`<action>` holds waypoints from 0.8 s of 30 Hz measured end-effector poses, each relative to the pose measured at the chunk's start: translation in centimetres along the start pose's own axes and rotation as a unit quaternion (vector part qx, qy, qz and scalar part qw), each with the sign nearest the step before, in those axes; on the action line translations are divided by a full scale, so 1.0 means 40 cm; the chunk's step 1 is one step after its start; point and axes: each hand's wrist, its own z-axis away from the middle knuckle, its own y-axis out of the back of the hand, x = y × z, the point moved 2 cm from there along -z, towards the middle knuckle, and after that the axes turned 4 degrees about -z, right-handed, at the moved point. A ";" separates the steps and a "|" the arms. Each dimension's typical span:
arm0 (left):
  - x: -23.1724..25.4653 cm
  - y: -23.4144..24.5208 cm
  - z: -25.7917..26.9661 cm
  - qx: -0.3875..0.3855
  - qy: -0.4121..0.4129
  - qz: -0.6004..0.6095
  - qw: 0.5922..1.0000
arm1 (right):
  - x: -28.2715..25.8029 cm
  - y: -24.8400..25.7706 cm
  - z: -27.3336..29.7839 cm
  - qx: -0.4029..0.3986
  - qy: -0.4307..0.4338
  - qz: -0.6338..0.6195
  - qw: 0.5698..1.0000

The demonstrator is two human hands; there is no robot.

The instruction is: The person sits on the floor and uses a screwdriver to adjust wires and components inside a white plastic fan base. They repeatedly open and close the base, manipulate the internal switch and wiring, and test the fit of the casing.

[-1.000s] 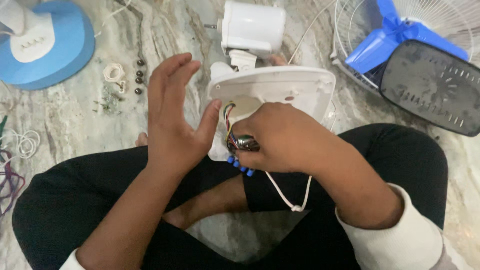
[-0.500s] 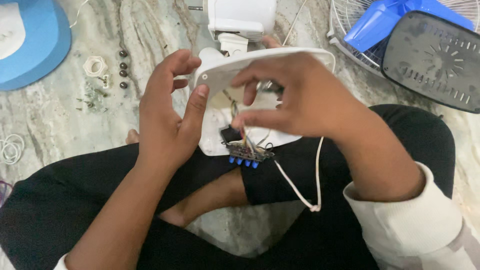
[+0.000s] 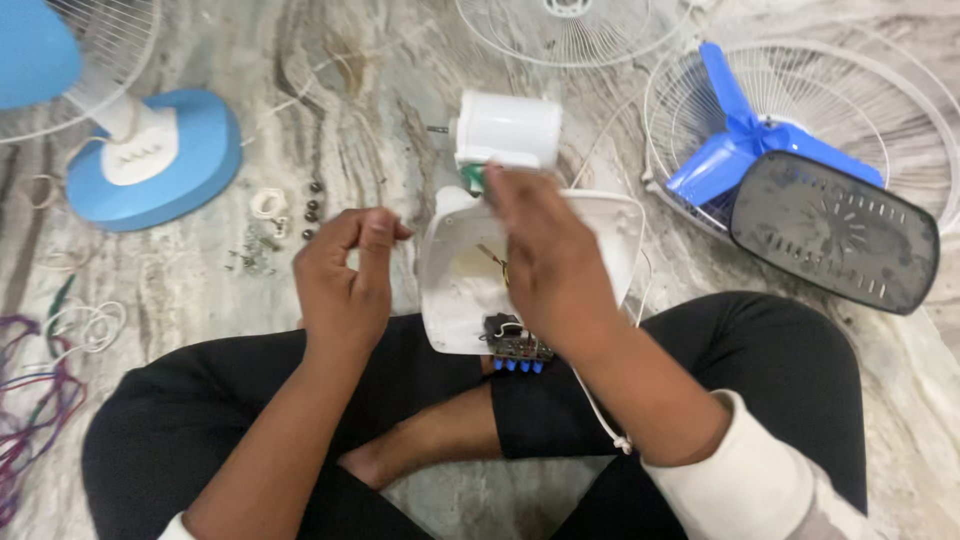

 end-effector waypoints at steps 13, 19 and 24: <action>-0.022 0.042 0.025 -0.101 0.264 0.357 0.890 | -0.088 0.012 -0.050 -0.121 -0.010 0.015 0.992; -0.045 0.044 0.076 -0.194 0.224 0.292 0.909 | -0.068 -0.011 -0.026 -0.136 0.031 0.011 0.990; -0.091 0.056 0.068 -0.155 0.214 0.260 0.929 | -0.032 0.022 -0.033 -0.125 -0.012 0.033 0.991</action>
